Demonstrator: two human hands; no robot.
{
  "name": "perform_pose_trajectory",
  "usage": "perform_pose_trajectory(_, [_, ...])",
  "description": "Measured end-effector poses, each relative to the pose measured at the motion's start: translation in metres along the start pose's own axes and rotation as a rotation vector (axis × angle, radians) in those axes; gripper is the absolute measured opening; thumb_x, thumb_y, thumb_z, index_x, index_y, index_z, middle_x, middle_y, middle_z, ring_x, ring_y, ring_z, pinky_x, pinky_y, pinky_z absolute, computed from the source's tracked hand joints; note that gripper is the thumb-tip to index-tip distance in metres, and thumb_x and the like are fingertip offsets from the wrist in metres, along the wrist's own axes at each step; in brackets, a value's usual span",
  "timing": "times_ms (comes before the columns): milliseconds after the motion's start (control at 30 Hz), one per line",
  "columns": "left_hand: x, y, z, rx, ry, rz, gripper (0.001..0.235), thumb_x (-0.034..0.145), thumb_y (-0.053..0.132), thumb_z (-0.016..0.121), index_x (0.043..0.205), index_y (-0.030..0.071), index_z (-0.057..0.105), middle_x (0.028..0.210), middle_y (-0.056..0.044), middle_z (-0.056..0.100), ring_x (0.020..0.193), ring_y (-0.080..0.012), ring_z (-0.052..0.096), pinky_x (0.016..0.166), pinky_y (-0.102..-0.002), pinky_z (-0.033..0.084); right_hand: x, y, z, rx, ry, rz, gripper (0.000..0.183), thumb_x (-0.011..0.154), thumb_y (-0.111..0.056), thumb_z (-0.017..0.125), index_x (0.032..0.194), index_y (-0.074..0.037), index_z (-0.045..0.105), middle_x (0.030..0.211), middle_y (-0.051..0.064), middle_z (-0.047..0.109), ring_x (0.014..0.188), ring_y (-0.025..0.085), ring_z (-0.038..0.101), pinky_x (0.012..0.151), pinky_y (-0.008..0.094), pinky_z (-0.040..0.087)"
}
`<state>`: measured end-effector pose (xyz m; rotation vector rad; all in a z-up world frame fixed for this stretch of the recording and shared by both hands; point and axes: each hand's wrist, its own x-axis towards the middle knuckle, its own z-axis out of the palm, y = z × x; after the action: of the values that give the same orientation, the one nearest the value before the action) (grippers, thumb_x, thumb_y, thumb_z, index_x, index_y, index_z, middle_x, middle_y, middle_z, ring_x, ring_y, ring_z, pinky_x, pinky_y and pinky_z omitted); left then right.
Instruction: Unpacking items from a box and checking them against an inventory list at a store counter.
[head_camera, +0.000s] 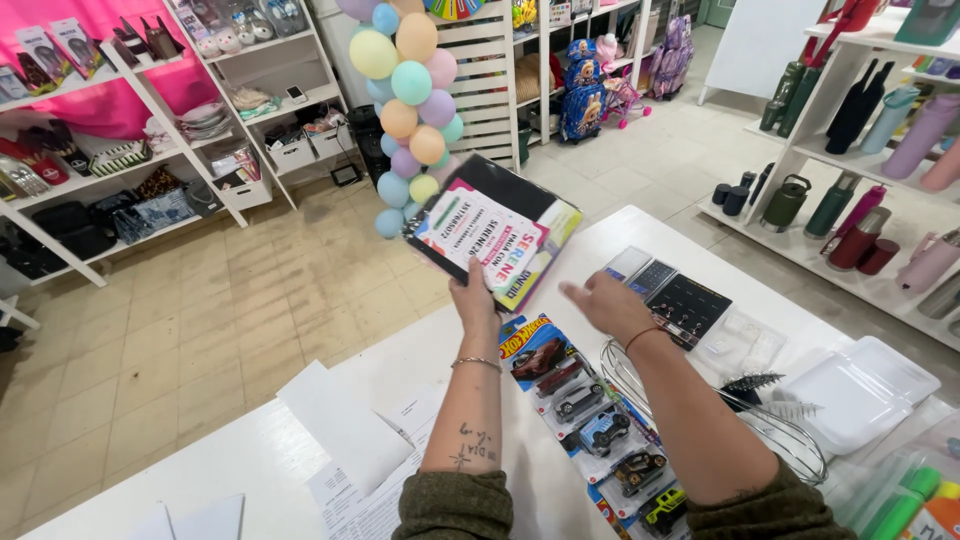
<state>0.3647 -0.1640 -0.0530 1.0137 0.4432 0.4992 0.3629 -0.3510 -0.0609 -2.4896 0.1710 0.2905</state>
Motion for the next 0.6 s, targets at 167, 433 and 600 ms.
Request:
perform_pose_trajectory(167, [-0.024, -0.059, 0.051, 0.018, -0.099, -0.157, 0.079, 0.094, 0.041, 0.072, 0.145, -0.008, 0.035, 0.134, -0.035, 0.051, 0.124, -0.0437, 0.057, 0.099, -0.050, 0.054, 0.049, 0.028, -0.005, 0.920, 0.202, 0.167, 0.107, 0.089, -0.067, 0.066, 0.161, -0.004, 0.017, 0.151, 0.033, 0.028, 0.109, 0.040, 0.061, 0.079, 0.043, 0.064])
perform_pose_trajectory(433, [-0.055, -0.108, 0.104, 0.214, -0.362, -0.266, 0.108, 0.091, 0.059, 0.074, 0.154, -0.010, 0.019, 0.151, -0.039, 0.035, 0.143, -0.0476, 0.039, 0.110, -0.055, 0.044, 0.085, 0.098, -0.018, 1.105, 0.587, 0.244, 0.091, 0.077, -0.039, 0.096, 0.139, -0.004, 0.038, 0.129, 0.017, 0.051, 0.113, 0.034, 0.062, 0.080, 0.048, 0.063])
perform_pose_trajectory(600, [-0.039, -0.146, 0.098, 0.308, -0.538, -0.475, 0.092, 0.097, 0.036, 0.074, 0.152, -0.013, 0.019, 0.148, -0.039, 0.034, 0.124, -0.0536, 0.054, 0.083, -0.059, 0.060, 0.091, 0.129, -0.005, 0.891, 0.619, 0.445, 0.098, 0.080, -0.049, 0.089, 0.148, -0.003, 0.034, 0.145, 0.021, 0.050, 0.137, 0.034, 0.050, 0.112, 0.048, 0.044])
